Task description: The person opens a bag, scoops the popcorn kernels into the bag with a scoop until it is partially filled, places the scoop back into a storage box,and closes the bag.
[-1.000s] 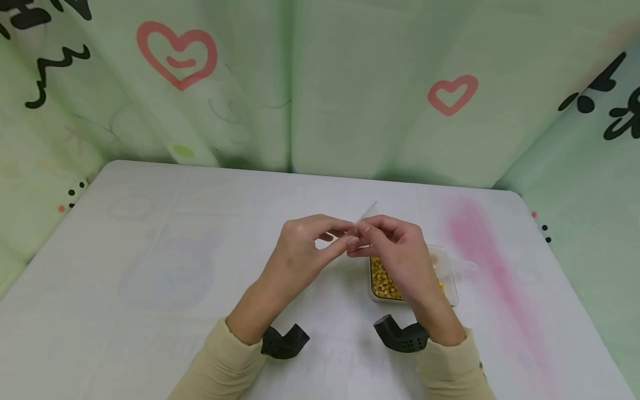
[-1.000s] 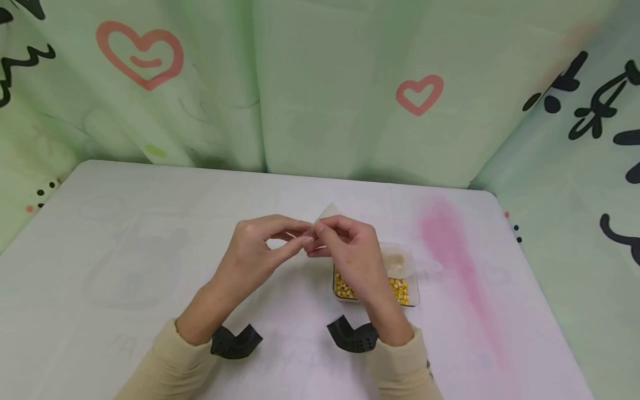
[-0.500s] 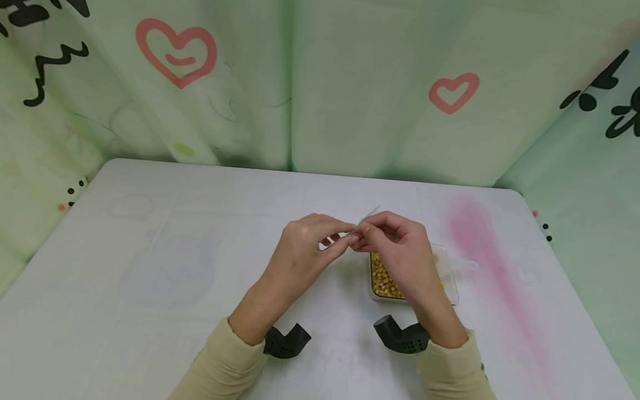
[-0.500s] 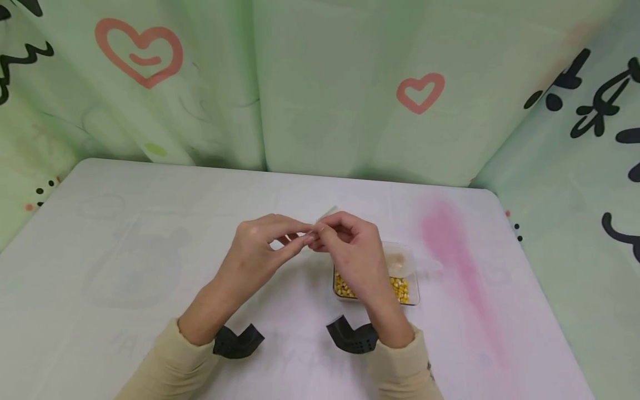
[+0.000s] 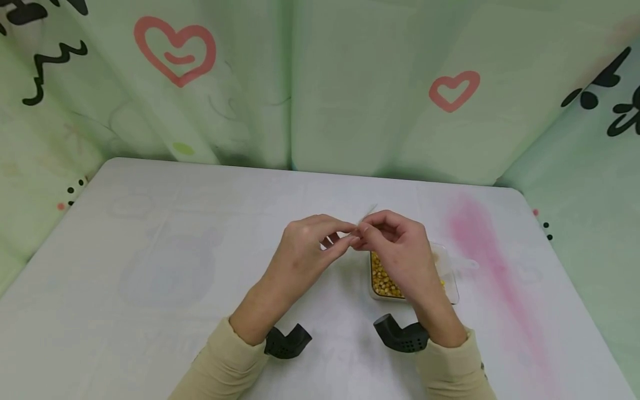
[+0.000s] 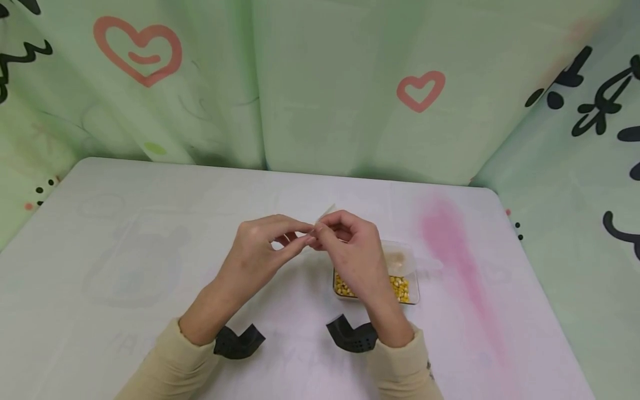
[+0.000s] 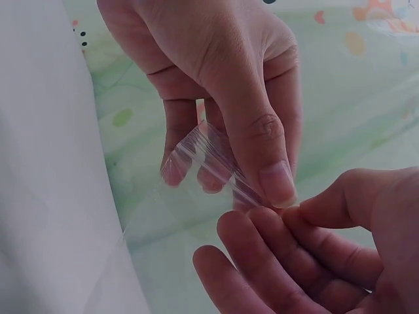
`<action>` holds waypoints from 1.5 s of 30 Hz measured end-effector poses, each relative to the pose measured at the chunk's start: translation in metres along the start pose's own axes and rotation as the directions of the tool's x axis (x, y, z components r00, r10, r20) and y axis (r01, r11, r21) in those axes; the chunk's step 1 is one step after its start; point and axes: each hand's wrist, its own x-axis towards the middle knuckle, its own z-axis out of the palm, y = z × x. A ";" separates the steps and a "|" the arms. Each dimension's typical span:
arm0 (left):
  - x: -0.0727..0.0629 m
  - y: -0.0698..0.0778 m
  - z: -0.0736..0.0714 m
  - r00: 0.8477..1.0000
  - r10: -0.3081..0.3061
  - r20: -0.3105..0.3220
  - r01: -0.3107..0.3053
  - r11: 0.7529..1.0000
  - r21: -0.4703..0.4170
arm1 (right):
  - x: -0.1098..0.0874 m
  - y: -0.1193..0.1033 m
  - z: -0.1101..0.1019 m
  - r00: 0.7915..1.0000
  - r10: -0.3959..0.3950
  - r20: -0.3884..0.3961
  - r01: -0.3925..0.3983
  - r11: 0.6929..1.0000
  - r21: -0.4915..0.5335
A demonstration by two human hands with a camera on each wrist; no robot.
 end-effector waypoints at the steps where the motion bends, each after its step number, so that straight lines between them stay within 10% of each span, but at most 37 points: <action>1: 0.000 0.000 0.000 1.000 0.000 0.000 0.000 1.000 -0.002 | 0.000 0.000 0.000 1.000 -0.001 0.000 0.001 1.000 -0.002; 24: -0.001 0.000 0.003 0.999 0.035 0.007 -0.036 0.999 0.038 | 0.001 0.000 0.001 1.000 0.028 -0.005 -0.028 0.995 -0.100; 45: 0.001 0.000 -0.001 0.989 -0.148 0.019 0.149 0.983 -0.108 | 0.001 0.001 0.002 1.000 0.009 0.021 -0.008 0.999 -0.047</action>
